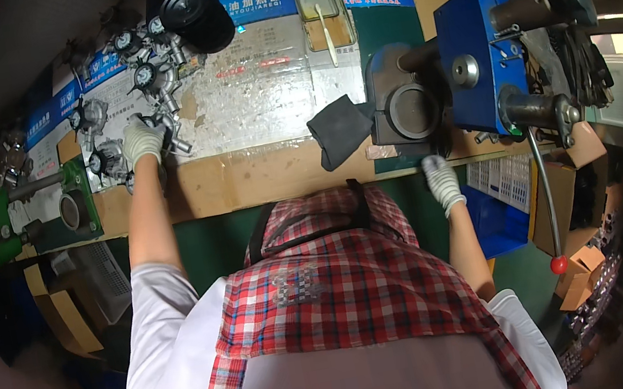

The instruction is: The person repeatedly picks up metallic mechanical components and black circular parts from a workbench and a cardboard box. They use a blue manual press machine to attach the black parts to the metallic components, then place the assembled units back on the bench.

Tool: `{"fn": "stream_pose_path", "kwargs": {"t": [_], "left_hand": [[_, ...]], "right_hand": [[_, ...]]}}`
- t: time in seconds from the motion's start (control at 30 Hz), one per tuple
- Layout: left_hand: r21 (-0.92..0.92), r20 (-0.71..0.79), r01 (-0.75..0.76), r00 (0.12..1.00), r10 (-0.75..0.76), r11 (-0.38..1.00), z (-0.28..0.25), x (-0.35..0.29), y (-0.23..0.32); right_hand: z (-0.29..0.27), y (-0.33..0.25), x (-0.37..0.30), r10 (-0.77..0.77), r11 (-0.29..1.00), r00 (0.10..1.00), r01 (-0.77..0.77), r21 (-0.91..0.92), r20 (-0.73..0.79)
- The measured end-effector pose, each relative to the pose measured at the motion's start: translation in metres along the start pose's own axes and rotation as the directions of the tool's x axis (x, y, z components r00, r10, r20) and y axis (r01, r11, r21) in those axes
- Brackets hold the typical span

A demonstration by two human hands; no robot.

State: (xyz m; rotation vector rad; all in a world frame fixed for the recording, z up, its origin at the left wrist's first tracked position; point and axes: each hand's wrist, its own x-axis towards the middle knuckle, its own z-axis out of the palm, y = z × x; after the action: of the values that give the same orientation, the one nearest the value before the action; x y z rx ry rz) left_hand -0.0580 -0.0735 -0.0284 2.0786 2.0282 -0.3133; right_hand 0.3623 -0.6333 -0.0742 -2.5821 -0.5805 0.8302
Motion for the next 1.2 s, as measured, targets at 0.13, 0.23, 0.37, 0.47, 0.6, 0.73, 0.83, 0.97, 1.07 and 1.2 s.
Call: {"fn": "stream_pose_path", "kwargs": {"t": [0.13,0.23,0.37,0.47,0.6,0.73,0.83,0.97,1.07,1.2], "left_hand": [[0.079,-0.010,-0.180,0.983,0.181,0.981,-0.015,-0.056,0.054],[-0.064,0.047,-0.416,0.907,0.419,0.907,-0.001,-0.093,0.062],[-0.336,0.176,-0.474,0.818,0.548,0.814,0.045,-0.139,0.087],[-0.312,-0.132,-0.740,0.655,0.744,0.596,0.065,-0.144,0.066],[-0.112,0.173,-0.753,0.628,0.759,0.649,0.089,-0.135,0.044],[-0.217,-0.054,-0.808,0.570,0.820,0.548,0.130,-0.142,0.063],[-0.225,-0.063,-0.803,0.576,0.815,0.551,0.133,-0.137,0.102],[-0.511,0.263,-0.554,0.627,0.733,0.657,0.128,-0.111,0.139],[-0.818,0.409,-0.216,0.435,0.802,0.534,0.071,-0.095,0.144],[-0.809,0.459,-0.181,0.400,0.794,0.559,-0.013,-0.102,0.138]], "right_hand": [[0.023,-0.105,-0.023,-0.233,0.968,0.840,0.251,0.029,0.491],[0.032,-0.205,0.002,-0.348,0.927,0.859,0.374,0.003,0.374],[0.058,-0.288,0.093,-0.395,0.919,0.919,0.395,-0.002,0.021],[0.070,-0.321,0.157,-0.279,0.953,0.922,0.233,-0.193,-0.269],[0.077,-0.338,0.210,-0.101,0.940,0.979,0.035,-0.341,-0.178],[0.067,-0.340,0.202,-0.109,0.960,0.983,0.066,-0.272,-0.147],[0.046,-0.338,0.160,-0.126,0.992,0.959,0.123,-0.027,-0.253],[0.022,-0.326,0.089,-0.208,0.745,0.972,0.227,0.627,-0.105],[-0.003,-0.325,0.043,-0.493,0.834,0.860,0.510,0.210,-0.134],[-0.025,-0.354,-0.002,-0.856,0.507,0.515,0.812,-0.289,-0.054]]}}
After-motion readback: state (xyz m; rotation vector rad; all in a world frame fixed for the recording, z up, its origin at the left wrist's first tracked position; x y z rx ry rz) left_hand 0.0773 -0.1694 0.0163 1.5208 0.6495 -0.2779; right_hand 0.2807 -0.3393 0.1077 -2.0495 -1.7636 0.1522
